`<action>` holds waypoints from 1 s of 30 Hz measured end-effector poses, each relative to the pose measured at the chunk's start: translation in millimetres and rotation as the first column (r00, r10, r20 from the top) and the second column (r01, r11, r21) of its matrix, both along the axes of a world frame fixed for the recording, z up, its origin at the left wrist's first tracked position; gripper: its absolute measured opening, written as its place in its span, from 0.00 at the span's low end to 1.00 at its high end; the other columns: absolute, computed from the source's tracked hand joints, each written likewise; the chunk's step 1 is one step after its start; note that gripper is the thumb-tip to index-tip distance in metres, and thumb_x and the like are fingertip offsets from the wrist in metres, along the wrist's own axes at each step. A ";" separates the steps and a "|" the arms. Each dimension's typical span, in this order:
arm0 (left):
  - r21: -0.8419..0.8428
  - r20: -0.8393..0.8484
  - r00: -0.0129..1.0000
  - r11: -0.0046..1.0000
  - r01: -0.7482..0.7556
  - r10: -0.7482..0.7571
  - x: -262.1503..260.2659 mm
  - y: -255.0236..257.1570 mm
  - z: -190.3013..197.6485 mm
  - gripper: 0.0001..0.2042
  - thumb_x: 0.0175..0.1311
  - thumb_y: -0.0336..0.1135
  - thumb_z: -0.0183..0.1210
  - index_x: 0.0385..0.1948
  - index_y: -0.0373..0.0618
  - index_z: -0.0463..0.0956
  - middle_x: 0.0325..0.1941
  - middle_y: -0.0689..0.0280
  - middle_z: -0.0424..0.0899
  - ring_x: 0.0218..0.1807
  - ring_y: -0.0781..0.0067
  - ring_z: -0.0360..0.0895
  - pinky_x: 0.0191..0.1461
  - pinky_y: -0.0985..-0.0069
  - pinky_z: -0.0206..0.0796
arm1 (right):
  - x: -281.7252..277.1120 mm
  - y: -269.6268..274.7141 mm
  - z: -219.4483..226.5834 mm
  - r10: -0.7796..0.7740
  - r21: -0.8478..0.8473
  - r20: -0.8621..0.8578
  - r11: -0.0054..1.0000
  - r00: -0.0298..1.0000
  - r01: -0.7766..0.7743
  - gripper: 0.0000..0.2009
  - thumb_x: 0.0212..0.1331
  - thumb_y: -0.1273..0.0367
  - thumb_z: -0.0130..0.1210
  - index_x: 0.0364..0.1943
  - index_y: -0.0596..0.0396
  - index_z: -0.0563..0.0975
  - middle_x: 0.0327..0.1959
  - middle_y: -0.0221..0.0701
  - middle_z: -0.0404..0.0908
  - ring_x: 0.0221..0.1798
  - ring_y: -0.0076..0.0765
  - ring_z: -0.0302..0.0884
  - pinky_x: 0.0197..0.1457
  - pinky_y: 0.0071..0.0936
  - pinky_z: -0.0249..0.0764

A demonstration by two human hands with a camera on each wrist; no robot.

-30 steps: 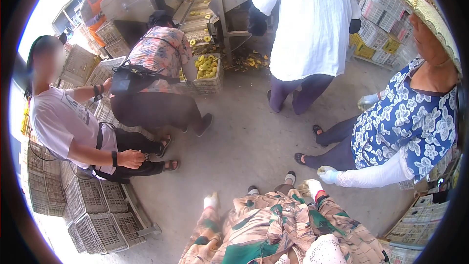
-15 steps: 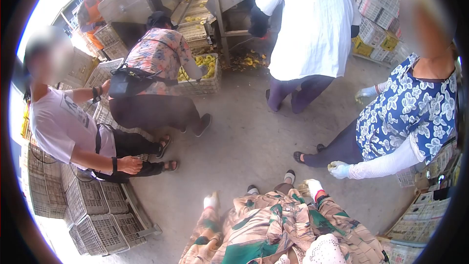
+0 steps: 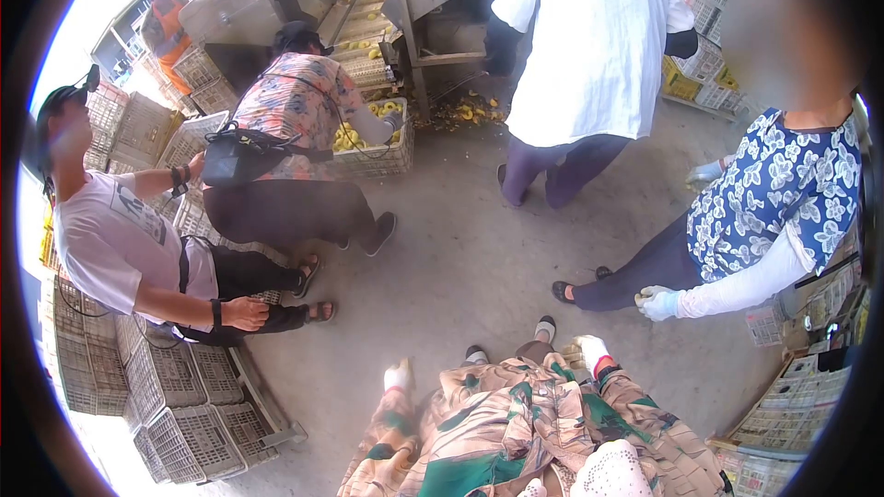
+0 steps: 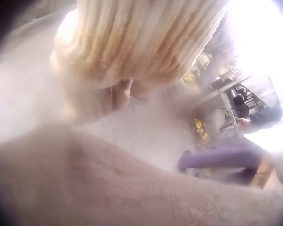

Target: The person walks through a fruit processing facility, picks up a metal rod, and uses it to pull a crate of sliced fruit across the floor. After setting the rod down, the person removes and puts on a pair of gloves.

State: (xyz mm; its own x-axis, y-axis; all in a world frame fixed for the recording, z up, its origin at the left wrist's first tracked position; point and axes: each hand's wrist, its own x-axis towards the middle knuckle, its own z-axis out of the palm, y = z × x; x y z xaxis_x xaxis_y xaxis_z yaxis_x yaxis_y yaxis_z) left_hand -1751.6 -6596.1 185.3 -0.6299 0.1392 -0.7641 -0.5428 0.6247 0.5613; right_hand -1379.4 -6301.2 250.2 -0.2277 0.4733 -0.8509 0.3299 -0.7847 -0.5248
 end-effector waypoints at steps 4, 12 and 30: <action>-0.003 -0.009 1.000 1.000 -0.013 0.013 -1.8 -0.3 6.4 0.12 0.60 0.40 0.50 0.23 0.41 0.70 0.13 0.67 0.67 0.12 0.73 0.64 0.13 0.73 0.55 | -3.6 -1.2 -7.6 0.025 -0.019 0.001 1.000 1.000 -0.025 0.13 0.60 0.64 0.45 0.44 0.55 0.70 0.39 0.43 0.81 0.35 0.46 0.81 0.35 0.39 0.75; -0.015 0.004 1.000 1.000 -0.005 0.005 -10.3 0.1 5.2 0.12 0.60 0.41 0.50 0.23 0.42 0.70 0.14 0.67 0.67 0.12 0.73 0.64 0.13 0.73 0.55 | -13.1 -1.7 -7.8 0.017 -0.001 -0.015 1.000 1.000 -0.017 0.13 0.59 0.65 0.46 0.44 0.58 0.70 0.40 0.45 0.80 0.37 0.49 0.81 0.38 0.42 0.77; -0.003 -0.012 1.000 1.000 -0.008 0.008 -20.3 26.8 8.6 0.14 0.60 0.42 0.50 0.23 0.41 0.70 0.13 0.66 0.68 0.12 0.72 0.65 0.13 0.73 0.56 | -26.4 35.9 -21.9 0.042 -0.053 -0.029 0.998 0.999 -0.044 0.12 0.61 0.66 0.44 0.43 0.58 0.70 0.39 0.47 0.80 0.36 0.49 0.81 0.36 0.41 0.77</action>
